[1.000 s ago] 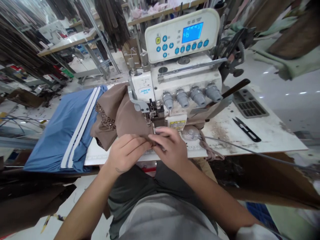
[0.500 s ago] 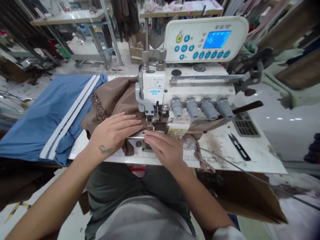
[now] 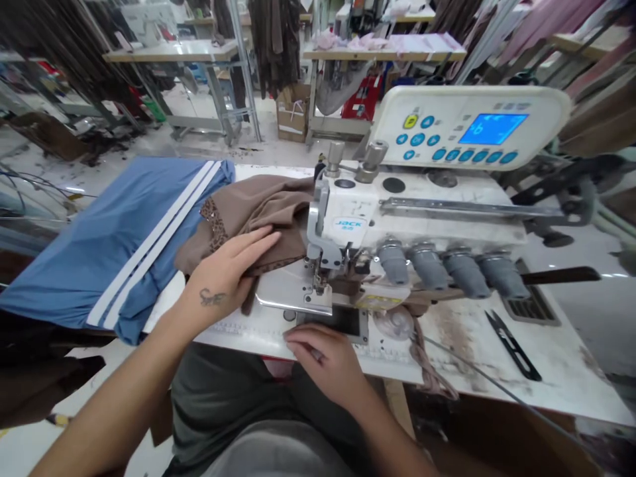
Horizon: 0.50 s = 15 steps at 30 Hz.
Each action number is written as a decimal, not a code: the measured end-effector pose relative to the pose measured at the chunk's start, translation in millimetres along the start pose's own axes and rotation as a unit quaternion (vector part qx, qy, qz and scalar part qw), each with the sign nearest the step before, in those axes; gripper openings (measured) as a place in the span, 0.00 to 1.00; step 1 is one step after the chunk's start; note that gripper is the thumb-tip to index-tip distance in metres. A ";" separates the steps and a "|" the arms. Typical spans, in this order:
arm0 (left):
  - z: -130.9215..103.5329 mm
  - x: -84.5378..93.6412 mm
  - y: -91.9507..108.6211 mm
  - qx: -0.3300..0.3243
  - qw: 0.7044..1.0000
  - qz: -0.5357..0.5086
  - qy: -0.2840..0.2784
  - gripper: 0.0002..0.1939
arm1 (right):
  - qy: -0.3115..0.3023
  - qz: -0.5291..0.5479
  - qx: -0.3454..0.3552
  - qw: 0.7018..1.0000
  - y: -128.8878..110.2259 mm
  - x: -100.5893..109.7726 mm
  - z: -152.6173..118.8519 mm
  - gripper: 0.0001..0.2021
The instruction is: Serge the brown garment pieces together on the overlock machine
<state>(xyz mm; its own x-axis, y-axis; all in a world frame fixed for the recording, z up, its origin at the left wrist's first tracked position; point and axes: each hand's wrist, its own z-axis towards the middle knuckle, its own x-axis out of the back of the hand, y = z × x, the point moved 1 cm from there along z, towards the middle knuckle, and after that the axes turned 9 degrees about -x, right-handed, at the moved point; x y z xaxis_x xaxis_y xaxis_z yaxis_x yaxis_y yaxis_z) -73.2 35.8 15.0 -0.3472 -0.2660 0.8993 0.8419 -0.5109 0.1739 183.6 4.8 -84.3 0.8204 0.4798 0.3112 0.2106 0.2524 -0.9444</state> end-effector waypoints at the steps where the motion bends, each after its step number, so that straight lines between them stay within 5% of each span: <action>1: -13.1 -8.1 5.9 0.046 0.998 0.000 0.051 0.26 | 0.001 0.005 -0.013 1.000 -0.5 1.6 0.2 0.09; 4: -49.2 -38.9 51.6 0.093 0.978 -0.004 0.187 0.10 | 0.011 0.035 -0.021 0.999 -2.1 8.0 1.3 0.12; 8: -71.6 -68.5 124.4 -0.117 0.982 -0.131 0.064 0.10 | 0.044 0.151 -0.053 0.986 3.7 8.2 7.0 0.20; 12: -66.6 -44.3 123.9 -0.127 0.973 -0.167 0.096 0.13 | 0.225 0.249 -0.176 0.926 8.9 9.4 1.0 0.20; 15: -46.1 -15.6 108.1 -0.159 0.980 -0.103 0.068 0.14 | 0.180 0.214 -0.160 0.947 -4.2 22.3 -20.8 0.18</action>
<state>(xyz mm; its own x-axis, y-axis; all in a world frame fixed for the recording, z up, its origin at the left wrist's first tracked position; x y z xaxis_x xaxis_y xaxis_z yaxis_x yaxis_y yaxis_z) 4.1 -53.0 1.3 -0.5662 -0.2268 0.7924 0.5848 -0.7881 0.1923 212.1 -3.0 -75.6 0.9831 0.1478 -0.1082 -0.0781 -0.1959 -0.9775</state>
